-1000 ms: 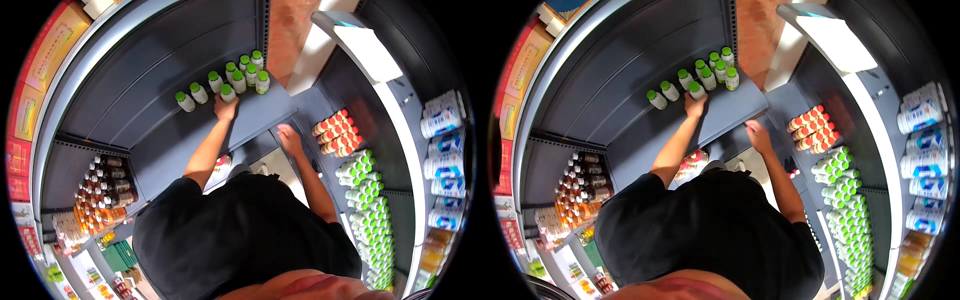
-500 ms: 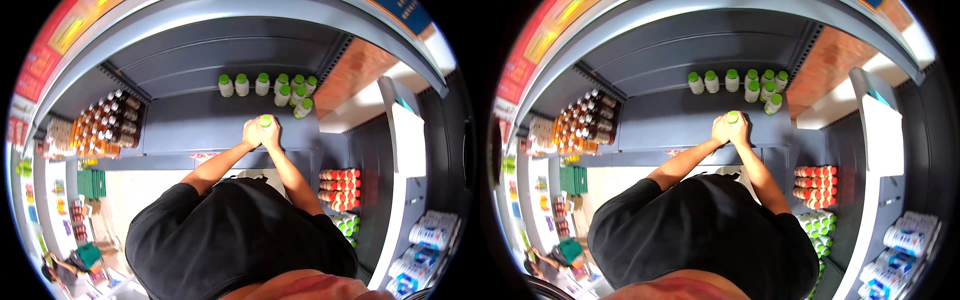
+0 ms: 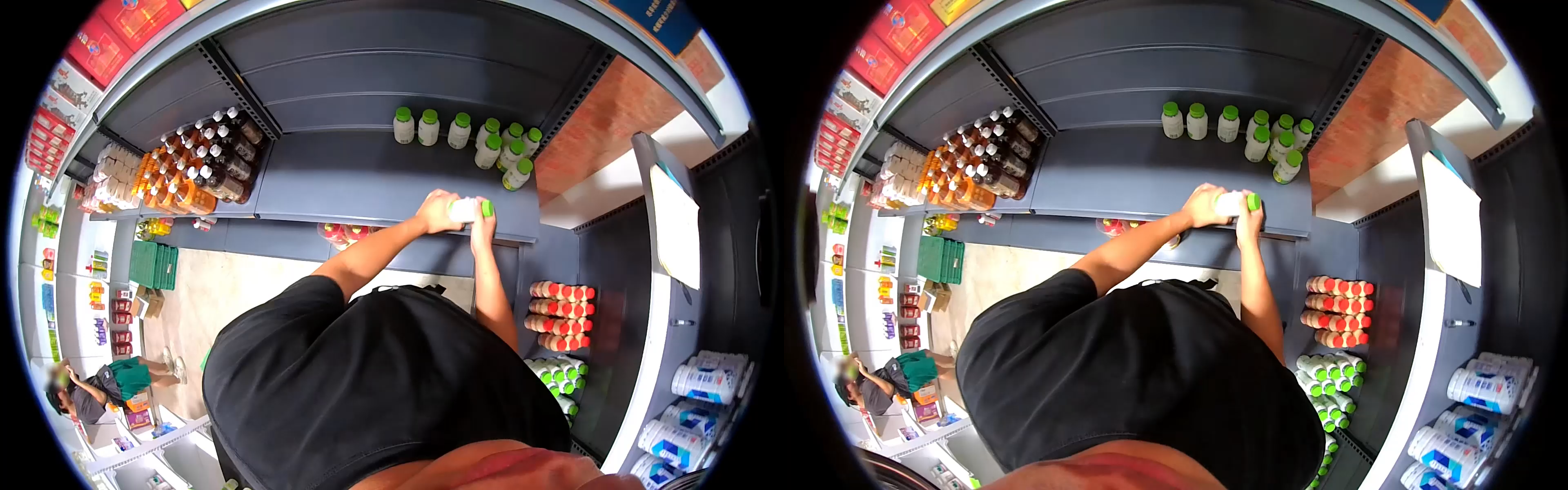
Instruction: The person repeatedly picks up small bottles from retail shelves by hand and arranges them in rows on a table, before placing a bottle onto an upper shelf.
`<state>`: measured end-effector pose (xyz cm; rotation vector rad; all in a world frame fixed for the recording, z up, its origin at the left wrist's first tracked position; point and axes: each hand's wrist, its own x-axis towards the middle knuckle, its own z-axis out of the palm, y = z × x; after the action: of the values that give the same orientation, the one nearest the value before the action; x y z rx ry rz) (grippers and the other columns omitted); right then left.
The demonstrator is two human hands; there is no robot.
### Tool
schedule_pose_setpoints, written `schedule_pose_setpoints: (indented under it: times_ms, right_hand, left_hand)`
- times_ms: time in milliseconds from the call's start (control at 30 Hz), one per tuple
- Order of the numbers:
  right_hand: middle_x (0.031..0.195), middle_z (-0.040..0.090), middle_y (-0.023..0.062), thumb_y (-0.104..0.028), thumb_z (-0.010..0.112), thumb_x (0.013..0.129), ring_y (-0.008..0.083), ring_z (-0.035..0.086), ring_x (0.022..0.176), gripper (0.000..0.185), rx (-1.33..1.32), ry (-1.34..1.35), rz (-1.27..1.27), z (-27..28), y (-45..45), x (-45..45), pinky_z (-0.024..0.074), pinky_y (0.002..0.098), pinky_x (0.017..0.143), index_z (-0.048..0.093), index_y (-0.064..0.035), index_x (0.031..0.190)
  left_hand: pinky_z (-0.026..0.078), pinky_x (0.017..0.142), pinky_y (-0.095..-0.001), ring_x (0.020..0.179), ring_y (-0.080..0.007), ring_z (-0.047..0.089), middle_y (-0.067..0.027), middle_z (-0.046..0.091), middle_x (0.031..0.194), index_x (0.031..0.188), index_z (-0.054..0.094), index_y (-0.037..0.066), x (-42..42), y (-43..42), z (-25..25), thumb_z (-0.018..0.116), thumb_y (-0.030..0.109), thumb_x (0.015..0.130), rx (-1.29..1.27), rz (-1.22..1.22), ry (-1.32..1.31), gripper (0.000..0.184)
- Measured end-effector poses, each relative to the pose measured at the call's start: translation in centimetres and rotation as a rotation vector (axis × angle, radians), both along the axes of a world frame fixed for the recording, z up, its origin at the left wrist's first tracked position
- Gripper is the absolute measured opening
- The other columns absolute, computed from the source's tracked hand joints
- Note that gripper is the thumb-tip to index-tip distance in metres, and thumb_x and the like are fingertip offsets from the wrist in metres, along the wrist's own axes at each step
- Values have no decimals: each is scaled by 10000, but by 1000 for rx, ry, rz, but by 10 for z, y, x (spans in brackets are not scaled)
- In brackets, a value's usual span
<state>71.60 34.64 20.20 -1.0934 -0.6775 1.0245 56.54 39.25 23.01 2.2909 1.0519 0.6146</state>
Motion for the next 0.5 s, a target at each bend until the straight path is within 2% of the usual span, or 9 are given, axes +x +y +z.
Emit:
schedule_pose_setpoints:
  times_ms: [33,67,167,233,300,333,367,433,500]
  right_hand:
    - [940,666,58,-187,650,939,158,617,876,195,-192,-128,67,18,-24,7,497,296,807,604,-29,1042]
    - [914,663,47,-186,660,928,155,612,838,178,-112,-262,76,8,-41,12,494,293,777,614,-31,1001]
    - [828,651,63,-175,678,897,156,597,756,155,47,-651,150,-6,-106,9,483,300,717,632,-27,904]
    - [755,627,91,-213,645,926,165,597,709,188,-80,-881,305,-21,-154,1,487,334,660,625,-29,890]
    - [741,630,132,-229,615,939,185,614,714,216,-62,-1034,449,-78,-202,-15,493,357,661,631,-16,902]
    - [772,642,150,-262,596,947,216,623,735,256,-287,-942,614,-88,-227,-32,495,377,691,637,-10,926]
    - [803,654,168,-294,578,956,246,632,756,299,-517,-846,777,-103,-253,-47,497,396,721,642,-3,951]
    - [843,668,175,-367,514,984,263,632,817,398,332,-1110,740,-174,-297,-50,484,408,797,651,7,993]
    - [867,670,172,-408,470,998,264,629,884,458,-165,-904,955,-169,-295,-71,467,409,868,655,11,1003]
  left_hand:
    - [466,895,-461,965,-379,604,-163,672,957,975,633,71,-6,-10,4,765,433,594,-34,-77,35,542]
    - [495,837,-457,899,-377,610,-162,668,928,922,630,64,-12,-32,5,754,418,595,76,-83,46,498]
    - [496,802,-481,878,-390,611,-177,658,900,908,621,54,-40,-107,-8,755,460,593,37,-144,20,531]
    - [514,796,-501,870,-404,648,-210,671,889,905,612,43,-67,-164,-36,766,478,595,-248,-81,83,556]
    - [524,847,-472,942,-364,671,-197,694,1021,1102,658,101,-99,-215,-80,760,514,639,-470,-162,292,628]
    - [503,901,-441,1027,-336,656,-190,685,1084,1191,652,135,-112,-241,-128,725,523,710,-566,-131,380,623]
    - [465,958,-413,1098,-333,621,-186,662,1154,1197,657,137,-132,-267,-101,683,524,774,-785,-173,378,574]
    - [435,998,-394,1143,-324,602,-167,639,1238,1231,642,112,-155,-307,-104,674,536,790,-1016,-116,286,613]
    - [454,975,-381,1122,-295,616,-137,659,1209,1220,652,108,-170,-334,-110,700,541,743,-998,-26,309,646]
